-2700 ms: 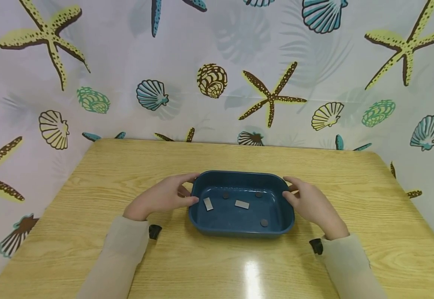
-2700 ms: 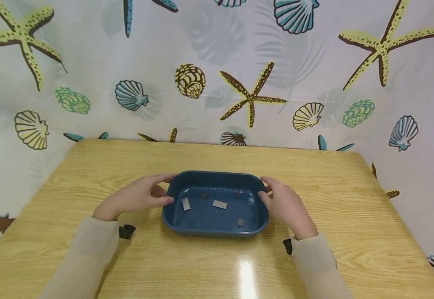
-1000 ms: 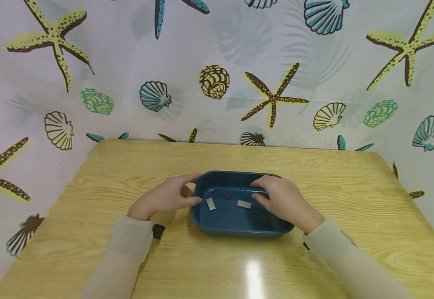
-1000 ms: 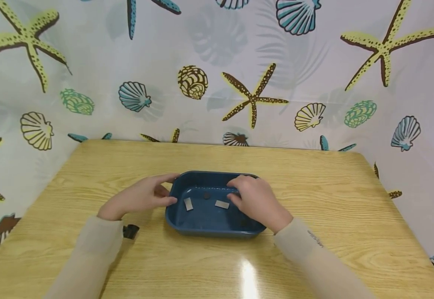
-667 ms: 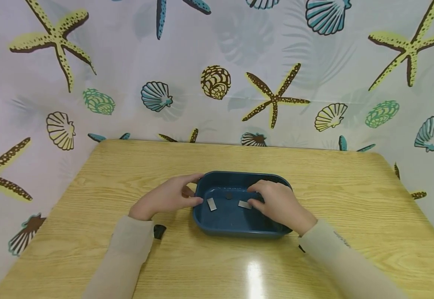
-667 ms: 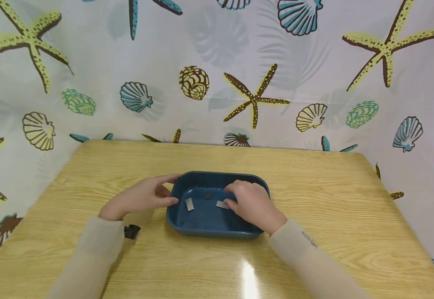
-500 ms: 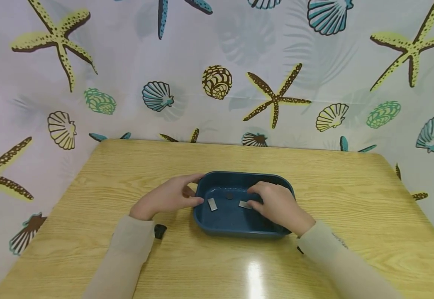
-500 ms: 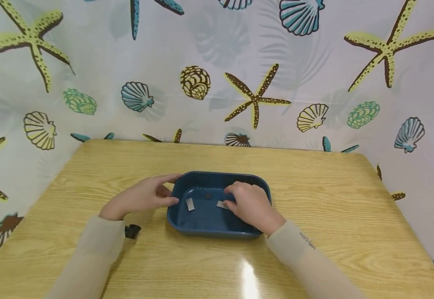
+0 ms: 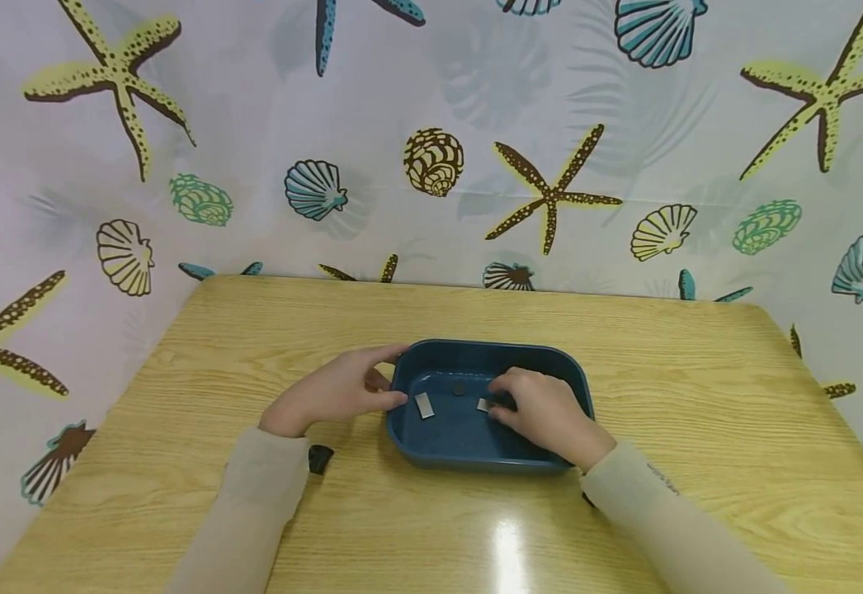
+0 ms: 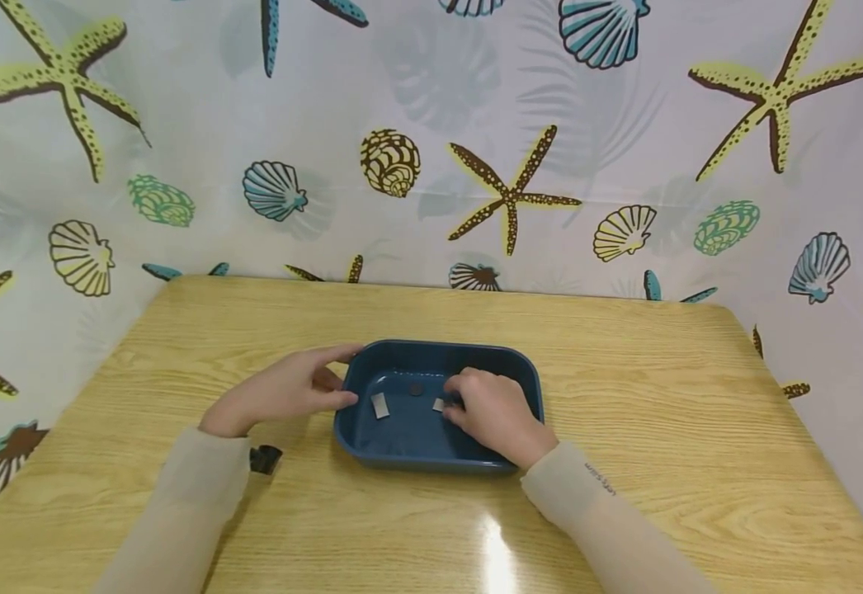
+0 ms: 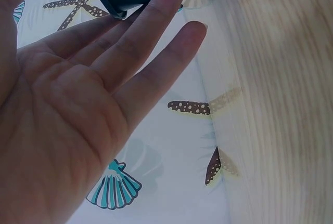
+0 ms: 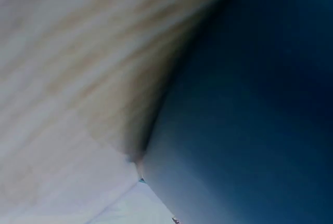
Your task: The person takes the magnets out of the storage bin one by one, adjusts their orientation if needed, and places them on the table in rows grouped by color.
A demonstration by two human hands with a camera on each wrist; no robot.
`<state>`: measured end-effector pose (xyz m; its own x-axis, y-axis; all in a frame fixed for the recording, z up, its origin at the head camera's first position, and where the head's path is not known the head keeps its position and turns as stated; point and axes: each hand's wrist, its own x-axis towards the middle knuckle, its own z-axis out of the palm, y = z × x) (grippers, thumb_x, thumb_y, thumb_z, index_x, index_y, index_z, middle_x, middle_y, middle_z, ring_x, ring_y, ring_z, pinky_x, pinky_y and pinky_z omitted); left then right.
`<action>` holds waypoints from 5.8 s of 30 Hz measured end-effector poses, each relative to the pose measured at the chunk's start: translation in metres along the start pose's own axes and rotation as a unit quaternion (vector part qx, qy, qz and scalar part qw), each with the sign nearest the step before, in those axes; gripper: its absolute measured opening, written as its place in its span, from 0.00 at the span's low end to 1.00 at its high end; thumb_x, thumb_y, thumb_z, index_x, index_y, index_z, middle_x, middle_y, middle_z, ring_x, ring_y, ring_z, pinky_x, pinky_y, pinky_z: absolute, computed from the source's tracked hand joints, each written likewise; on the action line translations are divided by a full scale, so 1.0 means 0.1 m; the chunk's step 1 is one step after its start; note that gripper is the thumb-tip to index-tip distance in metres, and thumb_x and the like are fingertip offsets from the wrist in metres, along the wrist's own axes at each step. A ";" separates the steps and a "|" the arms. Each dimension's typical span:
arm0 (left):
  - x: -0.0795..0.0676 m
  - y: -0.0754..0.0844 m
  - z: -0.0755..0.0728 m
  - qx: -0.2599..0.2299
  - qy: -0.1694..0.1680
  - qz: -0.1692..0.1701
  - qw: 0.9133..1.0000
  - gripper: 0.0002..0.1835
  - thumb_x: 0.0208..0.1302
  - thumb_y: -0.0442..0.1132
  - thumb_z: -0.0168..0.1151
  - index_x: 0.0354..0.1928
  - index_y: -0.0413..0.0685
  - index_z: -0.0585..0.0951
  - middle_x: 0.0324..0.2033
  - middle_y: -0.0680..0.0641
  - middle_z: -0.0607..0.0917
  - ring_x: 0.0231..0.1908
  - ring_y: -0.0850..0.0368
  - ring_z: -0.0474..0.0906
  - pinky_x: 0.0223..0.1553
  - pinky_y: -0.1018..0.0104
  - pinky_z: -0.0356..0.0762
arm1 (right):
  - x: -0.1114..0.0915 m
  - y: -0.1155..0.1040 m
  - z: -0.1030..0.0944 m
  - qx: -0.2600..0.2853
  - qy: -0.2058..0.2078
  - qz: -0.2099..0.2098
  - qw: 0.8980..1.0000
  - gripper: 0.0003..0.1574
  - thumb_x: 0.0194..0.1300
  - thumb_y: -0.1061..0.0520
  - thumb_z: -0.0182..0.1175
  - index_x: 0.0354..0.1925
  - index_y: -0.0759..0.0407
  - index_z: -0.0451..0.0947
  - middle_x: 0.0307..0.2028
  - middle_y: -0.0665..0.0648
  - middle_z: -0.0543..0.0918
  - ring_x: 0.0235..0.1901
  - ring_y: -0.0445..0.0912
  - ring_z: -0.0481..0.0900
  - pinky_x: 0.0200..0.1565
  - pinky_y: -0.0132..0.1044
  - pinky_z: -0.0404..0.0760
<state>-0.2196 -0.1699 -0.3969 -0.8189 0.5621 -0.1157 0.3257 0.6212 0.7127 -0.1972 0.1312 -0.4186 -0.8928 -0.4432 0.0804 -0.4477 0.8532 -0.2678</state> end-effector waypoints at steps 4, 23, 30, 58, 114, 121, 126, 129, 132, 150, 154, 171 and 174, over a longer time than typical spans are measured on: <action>0.00 -0.01 0.00 0.001 -0.001 0.000 1.000 0.41 0.72 0.44 0.66 0.80 0.42 0.59 0.73 0.32 0.70 0.54 0.49 0.86 0.55 0.54 0.86 | 0.01 0.00 0.03 -0.004 -0.001 -0.005 1.000 0.16 0.64 0.51 0.73 0.49 0.55 0.89 0.42 0.51 0.87 0.41 0.46 0.86 0.43 0.46 0.86; -0.01 0.02 0.00 0.004 0.000 -0.001 1.000 0.41 0.72 0.44 0.66 0.80 0.44 0.59 0.72 0.33 0.71 0.54 0.48 0.86 0.56 0.52 0.85 | 0.06 -0.05 0.04 0.032 -0.027 0.005 0.999 0.05 0.66 0.56 0.71 0.39 0.55 0.89 0.34 0.51 0.85 0.30 0.40 0.81 0.35 0.37 0.81; 0.00 0.03 0.00 0.004 0.000 -0.003 1.000 0.41 0.72 0.44 0.66 0.80 0.43 0.59 0.72 0.33 0.71 0.55 0.48 0.86 0.56 0.52 0.85 | 0.08 0.00 0.02 0.055 -0.044 -0.006 0.998 0.04 0.64 0.58 0.71 0.37 0.56 0.89 0.32 0.50 0.90 0.27 0.36 0.81 0.36 0.34 0.81; 0.01 0.01 0.01 0.004 0.001 -0.011 1.000 0.42 0.72 0.45 0.66 0.81 0.47 0.58 0.72 0.37 0.72 0.55 0.49 0.86 0.58 0.51 0.84 | 0.03 -0.01 -0.01 -0.004 0.057 -0.069 0.996 0.04 0.55 0.56 0.73 0.30 0.51 0.87 0.27 0.45 0.84 0.26 0.35 0.76 0.37 0.32 0.65; 0.02 0.00 0.01 0.008 0.002 -0.007 1.000 0.41 0.72 0.46 0.66 0.80 0.45 0.59 0.71 0.34 0.72 0.54 0.49 0.86 0.58 0.50 0.84 | -0.16 0.46 -0.52 -0.118 0.161 -0.133 0.971 0.08 0.55 0.57 0.74 0.32 0.53 0.84 0.29 0.48 0.82 0.31 0.42 0.77 0.40 0.40 0.70; 0.02 0.01 0.01 0.005 0.003 -0.007 1.000 0.41 0.72 0.44 0.66 0.80 0.45 0.60 0.71 0.35 0.73 0.55 0.48 0.86 0.57 0.51 0.85 | -0.19 0.62 -0.60 -0.105 0.152 -0.125 0.975 0.08 0.54 0.57 0.75 0.32 0.54 0.84 0.29 0.48 0.83 0.31 0.41 0.78 0.40 0.40 0.70; 0.01 0.00 0.01 0.008 0.003 -0.005 1.000 0.40 0.72 0.45 0.66 0.80 0.45 0.60 0.71 0.34 0.73 0.54 0.48 0.86 0.58 0.50 0.84 | -0.22 0.74 -0.62 -0.094 0.147 -0.118 0.978 0.08 0.55 0.59 0.74 0.32 0.54 0.83 0.28 0.48 0.82 0.30 0.41 0.76 0.40 0.40 0.69; 0.01 0.00 0.01 0.008 0.003 -0.009 1.000 0.40 0.72 0.45 0.66 0.80 0.45 0.60 0.71 0.34 0.73 0.55 0.48 0.86 0.58 0.50 0.84 | -0.25 0.79 -0.65 -0.085 0.142 -0.111 0.980 0.07 0.55 0.60 0.73 0.32 0.54 0.83 0.28 0.48 0.82 0.30 0.40 0.76 0.40 0.40 0.69; 0.02 0.01 0.01 0.008 0.001 -0.009 1.000 0.40 0.72 0.45 0.66 0.80 0.46 0.60 0.71 0.35 0.73 0.55 0.49 0.86 0.59 0.50 0.84 | -0.27 0.84 -0.67 -0.078 0.134 -0.099 0.983 0.07 0.56 0.60 0.73 0.31 0.53 0.83 0.28 0.47 0.82 0.30 0.41 0.76 0.41 0.41 0.70; -0.01 0.01 0.00 0.010 0.004 -0.013 1.000 0.41 0.72 0.45 0.66 0.81 0.47 0.59 0.71 0.36 0.73 0.56 0.49 0.85 0.60 0.49 0.83 | -0.40 1.19 -0.70 -0.063 0.116 -0.063 0.989 0.07 0.56 0.60 0.74 0.31 0.51 0.84 0.28 0.45 0.83 0.30 0.42 0.78 0.40 0.39 0.69; -0.01 0.01 0.00 0.008 0.002 -0.011 1.000 0.41 0.72 0.45 0.65 0.80 0.46 0.59 0.71 0.35 0.73 0.55 0.49 0.85 0.60 0.49 0.83 | -0.42 1.26 -0.65 -0.061 0.109 -0.061 0.990 0.07 0.55 0.60 0.74 0.30 0.50 0.84 0.28 0.45 0.84 0.29 0.42 0.79 0.37 0.37 0.70; -0.01 0.02 0.00 0.004 0.000 -0.016 1.000 0.41 0.72 0.45 0.65 0.81 0.48 0.59 0.71 0.36 0.73 0.57 0.48 0.85 0.61 0.49 0.82 | -0.45 1.43 -0.43 -0.075 0.027 -0.037 0.996 0.04 0.56 0.58 0.73 0.32 0.50 0.87 0.29 0.44 0.85 0.28 0.37 0.77 0.40 0.41 0.75; -0.01 0.01 0.00 0.002 -0.001 -0.017 1.000 0.41 0.72 0.45 0.66 0.81 0.48 0.59 0.71 0.36 0.74 0.56 0.48 0.85 0.61 0.49 0.82 | -0.45 1.45 -0.40 -0.066 0.021 -0.042 0.997 0.05 0.56 0.59 0.74 0.32 0.50 0.88 0.30 0.45 0.86 0.29 0.36 0.78 0.38 0.39 0.77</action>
<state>-0.2183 -0.1698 -0.3957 -0.8287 0.5418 -0.1405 0.3003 0.6422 0.7052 -0.2241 0.2861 -0.4229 -0.8524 -0.5047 0.1370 -0.5206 0.8437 -0.1308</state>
